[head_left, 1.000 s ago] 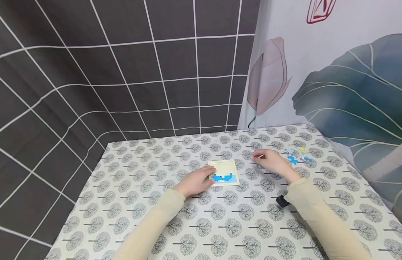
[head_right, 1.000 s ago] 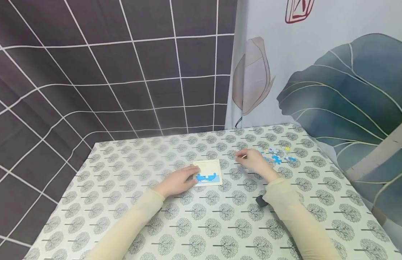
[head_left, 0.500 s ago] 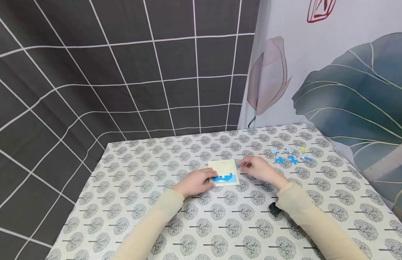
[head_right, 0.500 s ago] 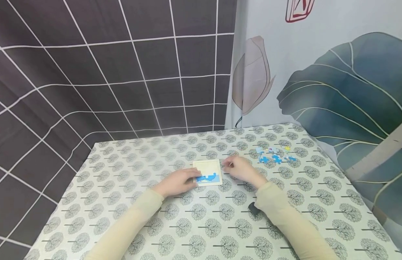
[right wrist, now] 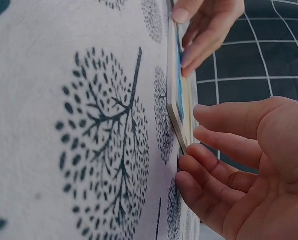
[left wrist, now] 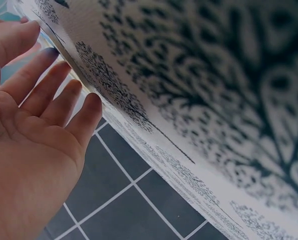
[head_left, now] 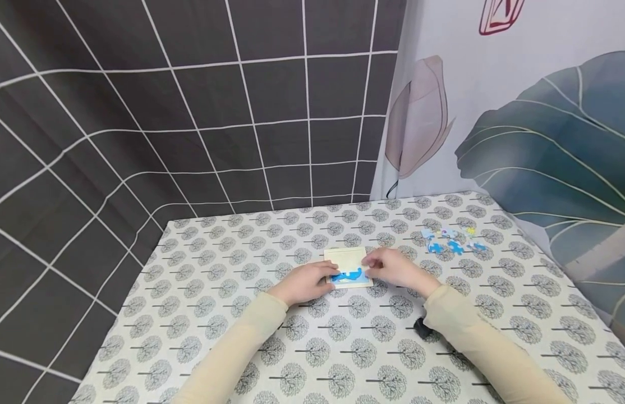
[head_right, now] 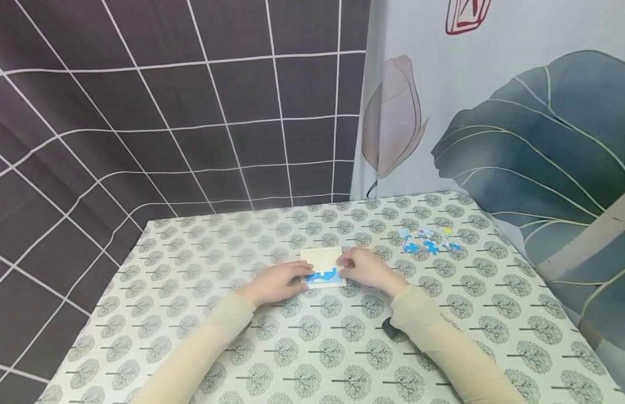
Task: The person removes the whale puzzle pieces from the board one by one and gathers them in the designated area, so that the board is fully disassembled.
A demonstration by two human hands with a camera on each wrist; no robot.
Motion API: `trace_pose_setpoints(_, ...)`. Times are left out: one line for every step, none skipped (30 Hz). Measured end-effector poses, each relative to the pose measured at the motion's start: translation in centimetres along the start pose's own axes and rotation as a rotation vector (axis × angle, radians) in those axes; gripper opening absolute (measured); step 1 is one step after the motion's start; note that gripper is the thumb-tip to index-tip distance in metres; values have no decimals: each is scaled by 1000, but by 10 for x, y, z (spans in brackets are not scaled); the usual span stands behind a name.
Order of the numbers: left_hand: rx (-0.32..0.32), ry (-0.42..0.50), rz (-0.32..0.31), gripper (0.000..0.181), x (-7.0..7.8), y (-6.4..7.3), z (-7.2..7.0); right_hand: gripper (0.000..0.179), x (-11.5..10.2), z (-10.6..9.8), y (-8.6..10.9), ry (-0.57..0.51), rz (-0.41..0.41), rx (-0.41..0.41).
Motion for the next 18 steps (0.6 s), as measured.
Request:
trace_pose_setpoints(0,0,0,46,0,0,0,30,0,0,0,5,-5,-2)
trace_pose_setpoints(1,2,2,45,1,0,0,31,-1,1,-1,10,-11,-3)
trace_pose_setpoints(4,2,3,45,1,0,0,31,-2,1,-1,22,-19,-7)
trace_pose_setpoints(5,1,2,45,1,0,0,32,-3,2,-1,40,-33,-9)
trace_pose_setpoints(4,0,0,45,1,0,0,33,-4,2,-1,55,-44,-10)
trace_pose_setpoints(5,-1,-2,45,1,0,0,34,-5,2,-1,69,-51,-14)
trace_pose_setpoints(5,0,-4,45,1,0,0,34,-6,2,-1,80,-57,-19)
trace_pose_setpoints(4,0,-6,45,1,-1,0,34,-8,2,-1,91,-63,-24)
trace_pose_setpoints(5,0,-6,45,1,-1,0,35,-8,2,-1,101,-65,-30)
trace_pose_setpoints(6,-1,-6,45,1,-1,0,35,-9,2,-1,107,-70,-36)
trace_pose_setpoints(8,1,-3,44,1,-1,0,35,-10,2,-1,107,-65,-42)
trace_pose_setpoints(11,2,2,44,1,-1,0,34,-10,2,-2,107,-62,-48)
trace_pose_setpoints(14,2,6,43,1,-1,0,34,-10,2,-2,109,-60,-52)
trace_pose_setpoints(18,2,11,43,2,-1,0,33,-10,2,-2,111,-56,-54)
trace_pose_setpoints(21,2,13,42,2,-1,0,32,-10,3,-2,110,-50,-57)
trace_pose_setpoints(21,3,14,42,2,-2,0,31,-10,3,-3,109,-52,-58)
trace_pose_setpoints(21,4,14,42,2,-2,1,31,-9,3,-3,108,-47,-60)
trace_pose_setpoints(21,1,14,43,1,-2,1,30,-9,3,-3,108,-46,-62)
Point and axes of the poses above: each hand's wrist, its own y-axis away from the middle knuckle, its own z-axis out of the palm, x = y × z, the point moved 3 cm from there along -y, towards the middle knuckle, and after that the axes turned 6 degrees about y, right-handed, at the moved point
